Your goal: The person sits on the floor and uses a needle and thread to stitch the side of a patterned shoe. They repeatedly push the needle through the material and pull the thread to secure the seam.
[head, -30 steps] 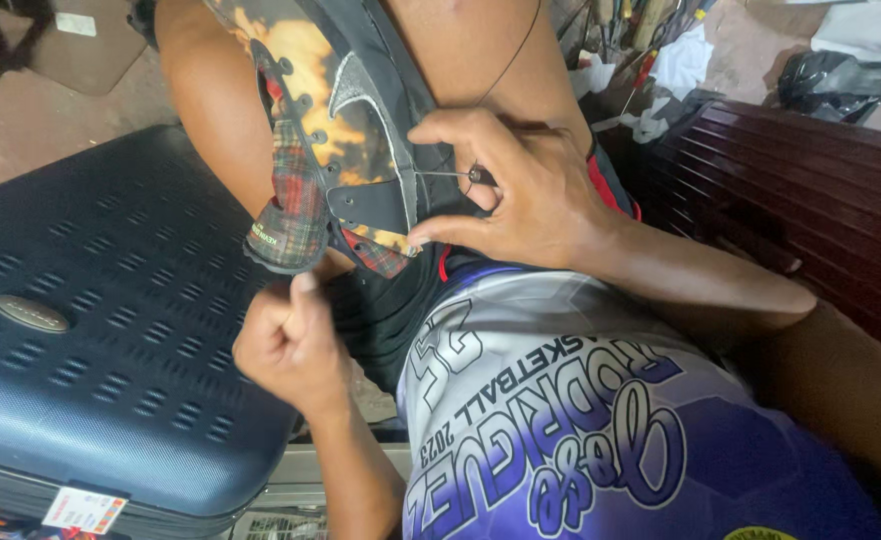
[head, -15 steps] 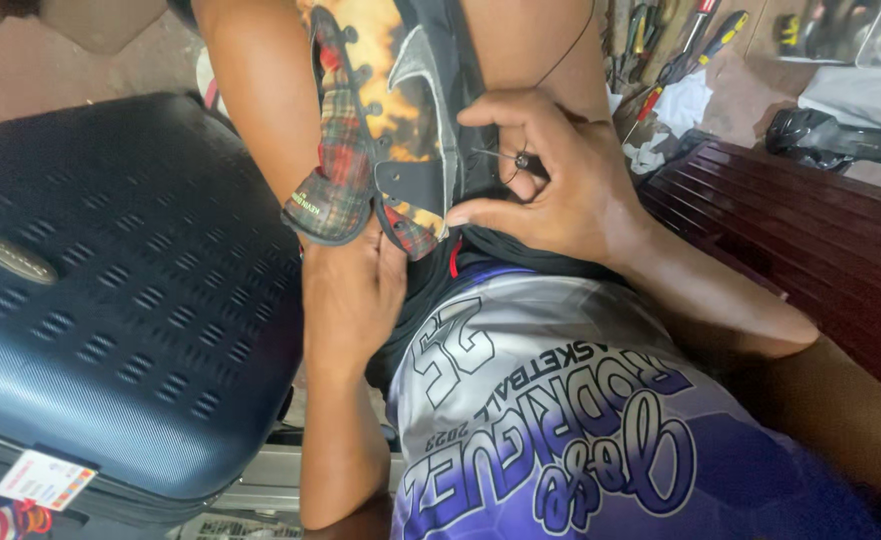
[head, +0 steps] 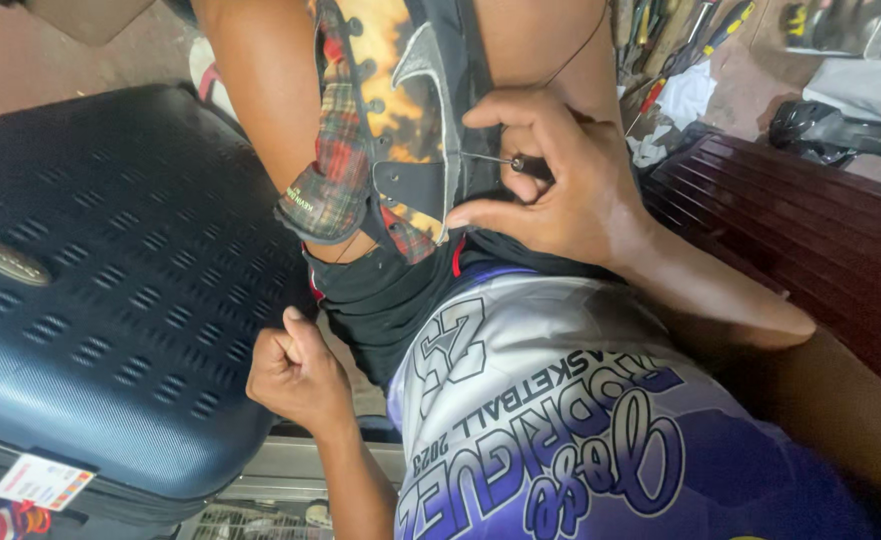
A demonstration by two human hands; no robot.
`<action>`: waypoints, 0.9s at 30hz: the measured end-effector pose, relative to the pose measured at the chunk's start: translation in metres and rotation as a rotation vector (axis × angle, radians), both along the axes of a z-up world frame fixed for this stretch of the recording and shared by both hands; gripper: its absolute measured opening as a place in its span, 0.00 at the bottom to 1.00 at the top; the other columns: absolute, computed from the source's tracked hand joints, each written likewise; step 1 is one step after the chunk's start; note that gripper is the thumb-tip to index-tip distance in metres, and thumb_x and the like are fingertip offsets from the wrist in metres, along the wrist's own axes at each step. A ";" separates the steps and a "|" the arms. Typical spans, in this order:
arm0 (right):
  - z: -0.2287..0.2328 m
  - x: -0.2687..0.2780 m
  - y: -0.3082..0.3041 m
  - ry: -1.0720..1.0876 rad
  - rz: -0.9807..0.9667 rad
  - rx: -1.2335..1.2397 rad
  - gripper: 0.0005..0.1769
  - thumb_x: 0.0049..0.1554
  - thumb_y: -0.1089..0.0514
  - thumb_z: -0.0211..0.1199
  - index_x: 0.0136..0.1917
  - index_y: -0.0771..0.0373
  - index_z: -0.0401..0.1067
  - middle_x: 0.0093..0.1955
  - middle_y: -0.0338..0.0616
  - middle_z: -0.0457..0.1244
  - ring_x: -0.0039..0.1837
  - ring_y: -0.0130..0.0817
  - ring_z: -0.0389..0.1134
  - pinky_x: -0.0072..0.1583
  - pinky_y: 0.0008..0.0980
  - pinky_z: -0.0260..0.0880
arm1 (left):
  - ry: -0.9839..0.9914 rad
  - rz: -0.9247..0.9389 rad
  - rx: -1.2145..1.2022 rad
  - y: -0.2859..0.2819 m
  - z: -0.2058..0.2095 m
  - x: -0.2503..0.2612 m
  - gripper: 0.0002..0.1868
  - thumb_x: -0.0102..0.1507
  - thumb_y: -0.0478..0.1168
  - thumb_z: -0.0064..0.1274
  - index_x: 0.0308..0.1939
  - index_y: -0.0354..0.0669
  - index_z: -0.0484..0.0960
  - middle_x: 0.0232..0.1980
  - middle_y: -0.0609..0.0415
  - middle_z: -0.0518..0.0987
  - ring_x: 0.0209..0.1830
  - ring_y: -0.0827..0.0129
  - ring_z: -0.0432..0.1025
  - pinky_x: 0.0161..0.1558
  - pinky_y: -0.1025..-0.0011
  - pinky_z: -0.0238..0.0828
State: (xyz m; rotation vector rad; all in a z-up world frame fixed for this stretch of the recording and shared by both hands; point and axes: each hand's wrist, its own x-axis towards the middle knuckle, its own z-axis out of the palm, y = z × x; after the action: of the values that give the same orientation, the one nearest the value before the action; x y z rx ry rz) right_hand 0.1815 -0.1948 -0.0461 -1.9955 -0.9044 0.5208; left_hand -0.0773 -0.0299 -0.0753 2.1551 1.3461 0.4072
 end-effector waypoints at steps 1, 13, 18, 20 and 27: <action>0.000 0.000 0.000 0.004 0.003 0.004 0.39 0.51 0.51 0.86 0.66 0.61 0.65 0.31 0.31 0.56 0.35 0.19 0.60 0.41 0.23 0.61 | 0.012 0.046 -0.024 -0.001 -0.002 0.001 0.29 0.71 0.34 0.59 0.21 0.38 0.58 0.21 0.55 0.57 0.23 0.71 0.50 0.28 0.67 0.45; 0.012 0.005 -0.009 0.040 0.103 -0.137 0.44 0.52 0.47 0.80 0.72 0.60 0.60 0.32 0.36 0.60 0.33 0.30 0.64 0.39 0.32 0.64 | -0.082 -0.652 -0.235 0.000 0.036 0.100 0.16 0.69 0.31 0.51 0.61 0.31 0.79 0.54 0.39 0.81 0.55 0.49 0.75 0.54 0.59 0.73; 0.038 0.026 -0.033 -0.084 0.324 -0.717 0.56 0.51 0.35 0.72 0.83 0.55 0.52 0.35 0.41 0.67 0.37 0.40 0.72 0.39 0.39 0.71 | -0.104 -0.769 -0.275 0.020 0.021 0.114 0.10 0.68 0.35 0.54 0.51 0.31 0.80 0.47 0.42 0.81 0.46 0.51 0.76 0.50 0.61 0.72; 0.046 0.034 -0.042 -0.114 0.287 -0.530 0.51 0.50 0.41 0.73 0.80 0.54 0.57 0.43 0.43 0.69 0.39 0.40 0.73 0.37 0.38 0.69 | -0.152 -0.685 -0.322 0.018 0.015 0.117 0.09 0.67 0.35 0.54 0.47 0.31 0.79 0.42 0.45 0.80 0.40 0.56 0.75 0.47 0.63 0.72; 0.025 0.022 -0.024 -0.372 0.143 -0.099 0.35 0.54 0.48 0.73 0.70 0.63 0.66 0.54 0.56 0.68 0.48 0.44 0.72 0.46 0.37 0.72 | -0.357 -0.408 -0.509 0.001 0.001 0.108 0.09 0.66 0.28 0.54 0.32 0.36 0.71 0.30 0.62 0.66 0.28 0.80 0.58 0.34 0.77 0.57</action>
State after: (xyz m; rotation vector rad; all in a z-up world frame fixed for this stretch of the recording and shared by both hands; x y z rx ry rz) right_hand 0.2037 -0.2189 -0.0212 -2.1688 -1.2769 0.2784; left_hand 0.0304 -0.0293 -0.0745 1.7600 0.6936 0.2363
